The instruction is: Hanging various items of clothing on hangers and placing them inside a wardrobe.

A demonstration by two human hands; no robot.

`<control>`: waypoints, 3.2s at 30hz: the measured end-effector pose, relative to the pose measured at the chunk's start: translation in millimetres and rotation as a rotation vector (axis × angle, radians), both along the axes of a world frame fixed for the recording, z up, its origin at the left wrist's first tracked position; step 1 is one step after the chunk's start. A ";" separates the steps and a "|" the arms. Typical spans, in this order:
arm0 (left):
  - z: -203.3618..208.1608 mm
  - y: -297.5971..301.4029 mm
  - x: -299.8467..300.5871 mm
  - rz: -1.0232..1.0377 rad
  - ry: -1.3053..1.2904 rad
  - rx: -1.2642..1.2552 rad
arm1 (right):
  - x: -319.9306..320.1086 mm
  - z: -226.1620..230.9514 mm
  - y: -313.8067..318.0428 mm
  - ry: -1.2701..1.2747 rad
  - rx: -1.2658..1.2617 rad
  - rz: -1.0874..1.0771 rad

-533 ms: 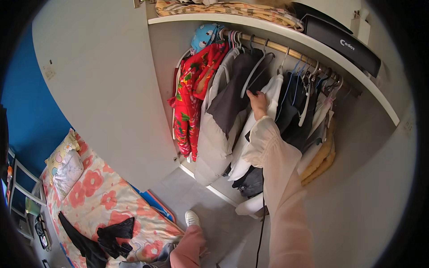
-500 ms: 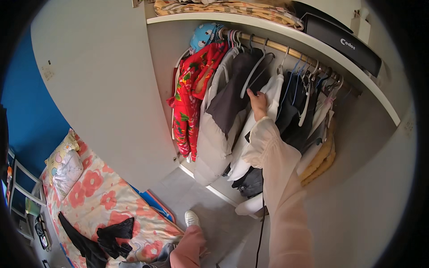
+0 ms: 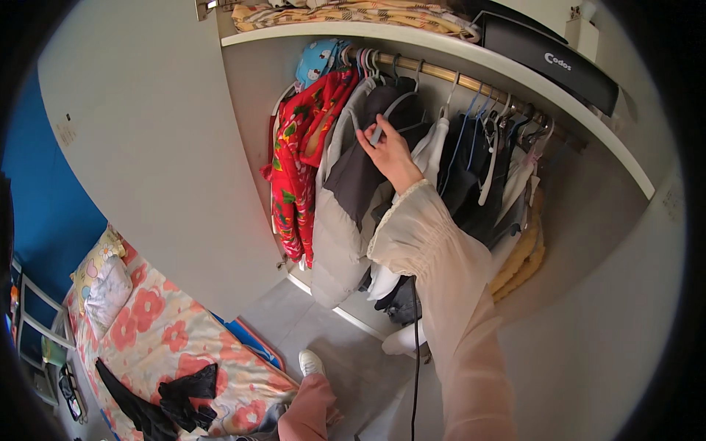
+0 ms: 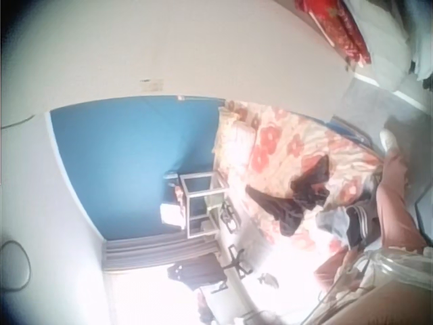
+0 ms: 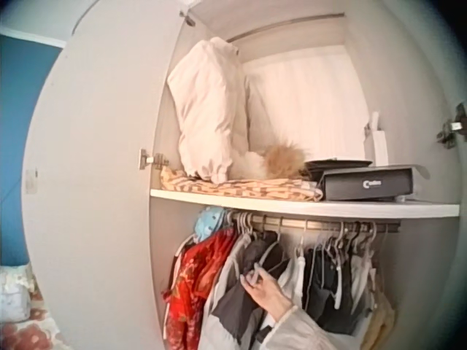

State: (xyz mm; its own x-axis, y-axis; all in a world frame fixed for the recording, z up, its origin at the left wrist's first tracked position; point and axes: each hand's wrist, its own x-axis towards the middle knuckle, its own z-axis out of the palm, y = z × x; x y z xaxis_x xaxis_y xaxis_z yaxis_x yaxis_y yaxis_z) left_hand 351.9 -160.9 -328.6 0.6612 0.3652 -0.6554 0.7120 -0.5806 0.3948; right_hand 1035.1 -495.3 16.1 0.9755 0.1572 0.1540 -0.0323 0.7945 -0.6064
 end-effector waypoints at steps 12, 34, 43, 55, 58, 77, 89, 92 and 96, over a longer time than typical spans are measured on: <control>12.0 -11.1 -3.3 0.043 -0.105 0.009 | -48.1 59.5 12.1 -0.290 -0.392 -0.254; 13.0 -46.6 -178.5 0.485 -0.646 -0.219 | -628.5 -172.6 215.0 0.063 -0.577 0.448; 80.4 -5.2 -202.4 0.882 -0.832 -0.765 | -790.6 -238.9 195.0 -0.356 -0.940 0.848; 64.6 -12.6 -226.7 0.962 -0.728 -0.752 | -779.9 -270.6 143.0 -0.903 -1.313 1.215; 76.3 -28.1 -223.2 0.877 -0.789 -0.728 | -740.1 -262.9 163.5 -0.616 -1.314 0.915; 81.2 -69.0 -259.3 0.626 -0.756 -0.476 | -638.2 -333.3 281.4 0.025 -1.248 1.160; 87.1 -68.3 -238.5 0.507 -0.716 -0.404 | -636.5 -337.2 253.4 -0.854 -1.416 0.723; 86.4 -65.5 -237.7 0.568 -0.662 -0.427 | -638.4 -339.4 242.1 -0.660 -1.309 0.700; 91.2 -62.7 -239.1 0.761 -0.770 -0.438 | -642.8 -324.1 239.9 -0.808 -1.391 0.598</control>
State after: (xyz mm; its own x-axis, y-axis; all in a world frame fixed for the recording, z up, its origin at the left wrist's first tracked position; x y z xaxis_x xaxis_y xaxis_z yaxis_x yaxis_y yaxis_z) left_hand 112.8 -223.6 -237.4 0.6467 0.6803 -0.3449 0.3033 0.1856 0.9347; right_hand 392.3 -255.4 -308.0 0.4851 0.8743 -0.0175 0.5322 -0.3111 -0.7874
